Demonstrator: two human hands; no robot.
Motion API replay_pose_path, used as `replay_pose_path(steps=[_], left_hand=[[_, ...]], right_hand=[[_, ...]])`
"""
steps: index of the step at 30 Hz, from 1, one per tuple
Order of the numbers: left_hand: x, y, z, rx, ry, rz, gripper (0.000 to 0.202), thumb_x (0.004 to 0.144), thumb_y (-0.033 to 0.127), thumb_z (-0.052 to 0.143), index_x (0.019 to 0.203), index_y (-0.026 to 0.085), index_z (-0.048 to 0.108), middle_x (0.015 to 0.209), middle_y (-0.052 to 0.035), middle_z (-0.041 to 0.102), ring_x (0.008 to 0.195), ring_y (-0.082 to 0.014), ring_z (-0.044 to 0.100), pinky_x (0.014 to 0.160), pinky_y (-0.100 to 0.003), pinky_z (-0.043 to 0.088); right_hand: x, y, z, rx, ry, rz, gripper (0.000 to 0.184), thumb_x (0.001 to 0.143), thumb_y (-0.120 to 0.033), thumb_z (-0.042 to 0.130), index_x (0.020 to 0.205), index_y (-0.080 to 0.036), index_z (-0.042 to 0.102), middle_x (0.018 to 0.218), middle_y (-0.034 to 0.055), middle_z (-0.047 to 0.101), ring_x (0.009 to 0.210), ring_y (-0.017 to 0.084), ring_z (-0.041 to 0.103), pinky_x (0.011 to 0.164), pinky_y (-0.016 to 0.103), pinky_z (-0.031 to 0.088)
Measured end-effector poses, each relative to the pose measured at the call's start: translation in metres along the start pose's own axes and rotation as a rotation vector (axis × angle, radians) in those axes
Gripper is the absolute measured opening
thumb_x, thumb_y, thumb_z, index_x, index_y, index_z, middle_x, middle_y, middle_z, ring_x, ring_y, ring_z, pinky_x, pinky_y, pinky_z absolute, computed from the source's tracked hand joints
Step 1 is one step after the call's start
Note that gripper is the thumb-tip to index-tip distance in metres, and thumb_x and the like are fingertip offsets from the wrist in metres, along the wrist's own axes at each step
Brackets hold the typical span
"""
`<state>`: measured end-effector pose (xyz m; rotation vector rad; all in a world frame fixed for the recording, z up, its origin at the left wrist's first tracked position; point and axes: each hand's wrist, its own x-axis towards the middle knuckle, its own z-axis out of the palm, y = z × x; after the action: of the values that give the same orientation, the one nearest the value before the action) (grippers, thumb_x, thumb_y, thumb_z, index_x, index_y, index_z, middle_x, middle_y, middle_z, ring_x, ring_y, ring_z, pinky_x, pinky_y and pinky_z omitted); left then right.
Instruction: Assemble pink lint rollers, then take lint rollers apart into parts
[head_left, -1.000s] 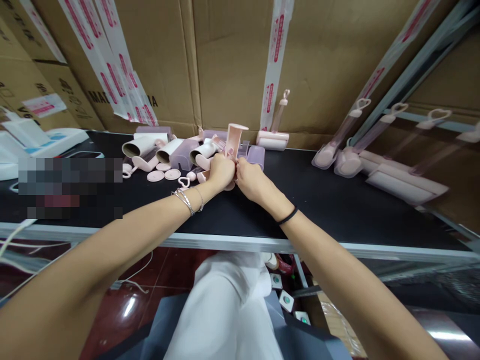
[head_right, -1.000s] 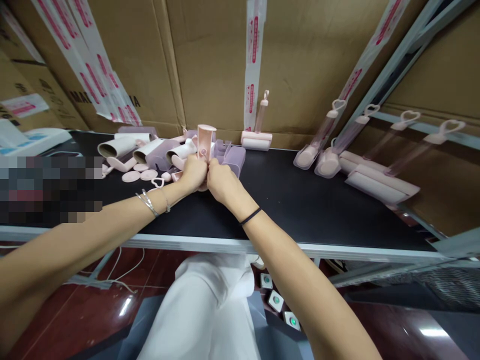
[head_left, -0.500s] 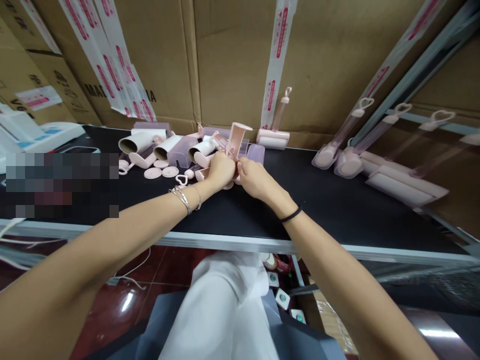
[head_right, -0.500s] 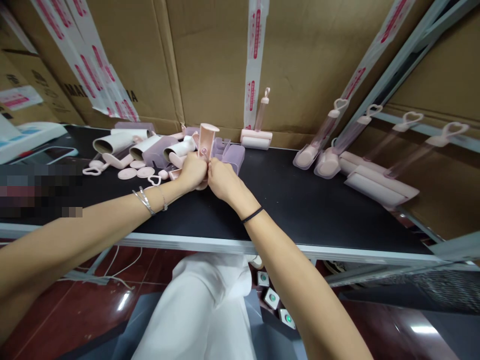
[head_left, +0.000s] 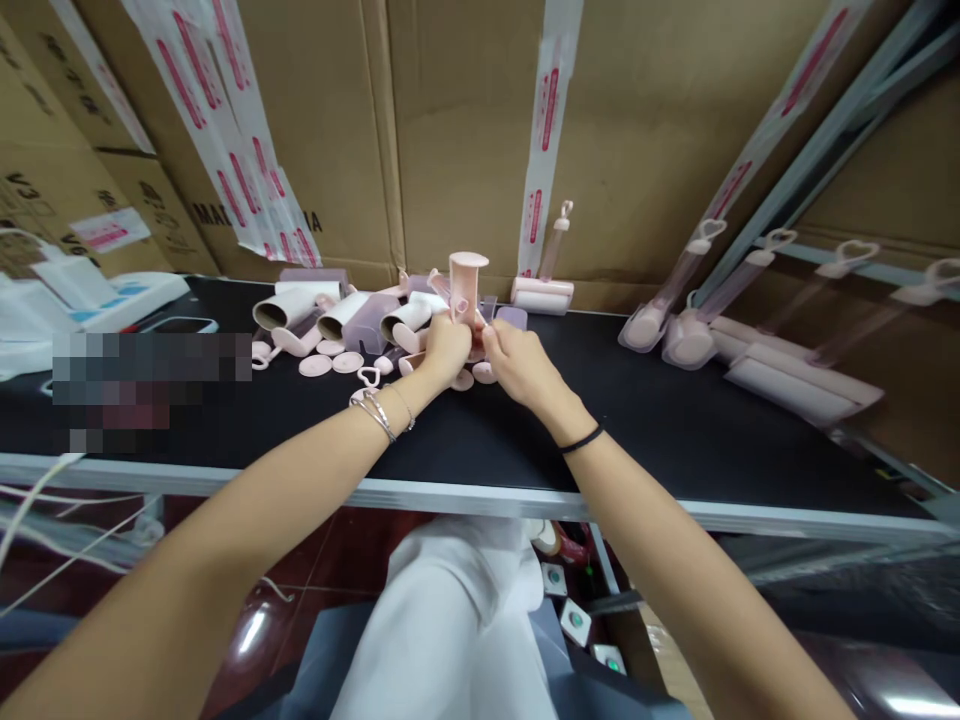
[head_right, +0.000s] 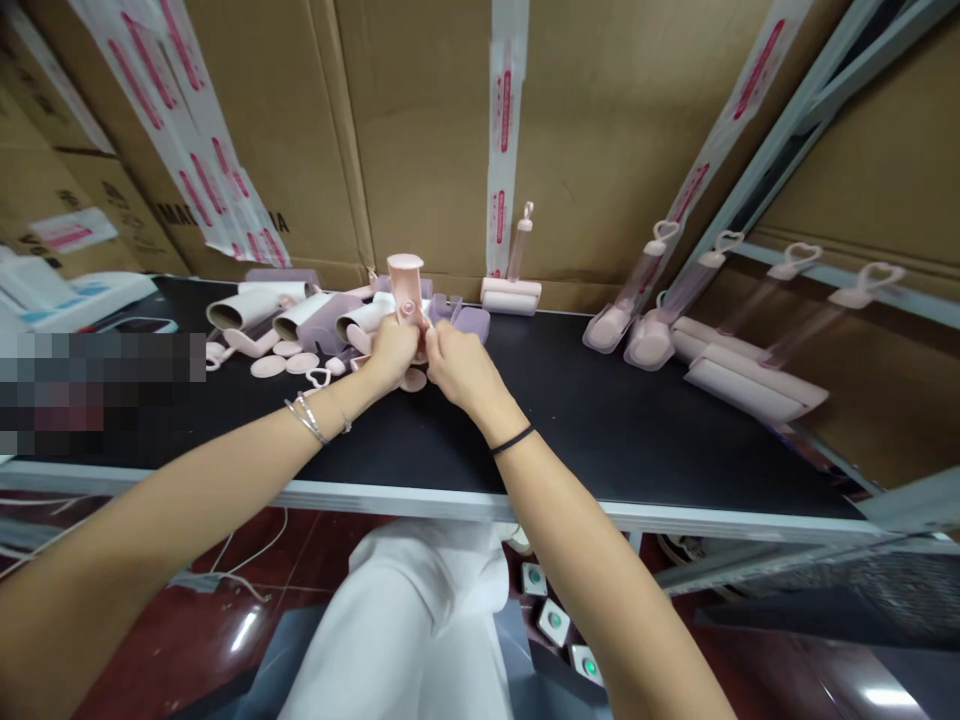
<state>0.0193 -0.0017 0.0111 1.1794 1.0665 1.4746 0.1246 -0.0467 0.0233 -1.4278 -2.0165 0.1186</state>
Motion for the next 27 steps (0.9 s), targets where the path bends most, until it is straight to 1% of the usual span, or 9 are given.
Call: replay_pose_path(steps=[5, 10, 14, 16, 19, 22, 23, 25, 27], left_hand=[[-0.007, 0.015, -0.007, -0.119, -0.108, 0.046, 0.010, 0.068, 0.009, 0.051, 0.072, 0.016, 0.057, 0.061, 0.0020, 0.057, 0.056, -0.0091, 0.053, 0.057, -0.020, 0.044], [-0.014, 0.025, -0.010, -0.137, -0.334, -0.031, 0.012, 0.070, 0.023, 0.058, 0.079, 0.015, 0.060, 0.060, 0.0031, 0.055, 0.050, -0.0081, 0.049, 0.051, -0.020, 0.041], [-0.010, 0.036, -0.019, 0.058, -0.492, 0.047, 0.032, 0.080, 0.046, 0.056, 0.072, 0.015, 0.059, 0.061, -0.0012, 0.059, 0.054, -0.0109, 0.054, 0.055, -0.022, 0.044], [-0.007, 0.044, -0.029, 0.274, -0.422, 0.165, 0.045, 0.085, 0.055, 0.048, 0.067, 0.015, 0.060, 0.061, -0.0037, 0.060, 0.055, -0.0127, 0.056, 0.057, -0.024, 0.045], [-0.004, 0.053, -0.043, 0.545, -0.183, 0.477, 0.045, 0.090, 0.050, 0.042, 0.069, 0.016, 0.062, 0.062, -0.0045, 0.061, 0.060, -0.0135, 0.058, 0.062, -0.024, 0.046], [-0.001, 0.055, -0.049, 0.704, 0.024, 0.844, 0.021, 0.083, 0.030, 0.056, 0.096, 0.016, 0.063, 0.093, -0.0075, 0.068, 0.087, -0.0177, 0.062, 0.083, -0.029, 0.047], [0.001, 0.054, -0.049, 0.759, 0.036, 0.918, 0.027, 0.078, 0.024, 0.061, 0.103, 0.015, 0.061, 0.103, -0.0091, 0.067, 0.097, -0.0200, 0.061, 0.089, -0.032, 0.046], [0.005, 0.050, -0.048, 0.859, 0.007, 0.943, 0.032, 0.072, 0.016, 0.064, 0.104, 0.014, 0.060, 0.107, -0.0112, 0.066, 0.104, -0.0234, 0.060, 0.094, -0.036, 0.045], [0.009, 0.045, -0.048, 0.907, -0.010, 0.882, 0.019, 0.074, 0.013, 0.061, 0.093, 0.015, 0.060, 0.096, -0.0103, 0.068, 0.095, -0.0230, 0.063, 0.089, -0.035, 0.047]], right_hand=[[0.001, 0.001, -0.004, 0.215, 0.238, 0.009, 0.039, 0.075, -0.054, 0.059, 0.076, -0.024, 0.034, 0.076, 0.0022, 0.054, 0.068, 0.018, 0.054, 0.065, 0.030, 0.042], [0.003, 0.000, -0.001, 0.321, 0.234, -0.029, 0.041, 0.064, -0.046, 0.064, 0.078, -0.025, 0.031, 0.077, 0.0000, 0.053, 0.067, 0.016, 0.053, 0.063, 0.029, 0.043], [0.003, 0.002, -0.003, 0.386, 0.271, 0.054, 0.037, 0.066, -0.041, 0.061, 0.077, -0.026, 0.030, 0.078, -0.0001, 0.060, 0.067, 0.016, 0.056, 0.066, 0.029, 0.044], [0.003, 0.004, -0.006, 0.441, 0.329, 0.091, 0.037, 0.066, -0.037, 0.062, 0.077, -0.026, 0.028, 0.083, 0.0005, 0.064, 0.072, 0.016, 0.059, 0.070, 0.030, 0.045], [0.003, 0.006, -0.009, 0.495, 0.385, 0.127, 0.037, 0.068, -0.035, 0.061, 0.078, -0.026, 0.026, 0.084, 0.0005, 0.065, 0.076, 0.017, 0.062, 0.073, 0.030, 0.046], [0.001, 0.004, -0.012, 0.489, 0.403, 0.106, 0.038, 0.071, -0.037, 0.061, 0.078, -0.026, 0.026, 0.084, 0.0003, 0.064, 0.075, 0.016, 0.061, 0.073, 0.029, 0.045], [-0.001, 0.002, -0.012, 0.462, 0.381, 0.077, 0.038, 0.071, -0.037, 0.061, 0.078, -0.026, 0.026, 0.084, 0.0002, 0.064, 0.074, 0.015, 0.060, 0.072, 0.028, 0.045], [-0.005, -0.003, -0.014, 0.381, 0.285, -0.009, 0.039, 0.072, -0.040, 0.063, 0.078, -0.026, 0.027, 0.083, -0.0001, 0.061, 0.070, 0.014, 0.055, 0.069, 0.027, 0.043], [-0.009, -0.007, -0.015, 0.280, 0.198, -0.117, 0.035, 0.080, -0.048, 0.056, 0.077, -0.025, 0.030, 0.084, 0.0012, 0.058, 0.069, 0.014, 0.052, 0.068, 0.027, 0.042]])
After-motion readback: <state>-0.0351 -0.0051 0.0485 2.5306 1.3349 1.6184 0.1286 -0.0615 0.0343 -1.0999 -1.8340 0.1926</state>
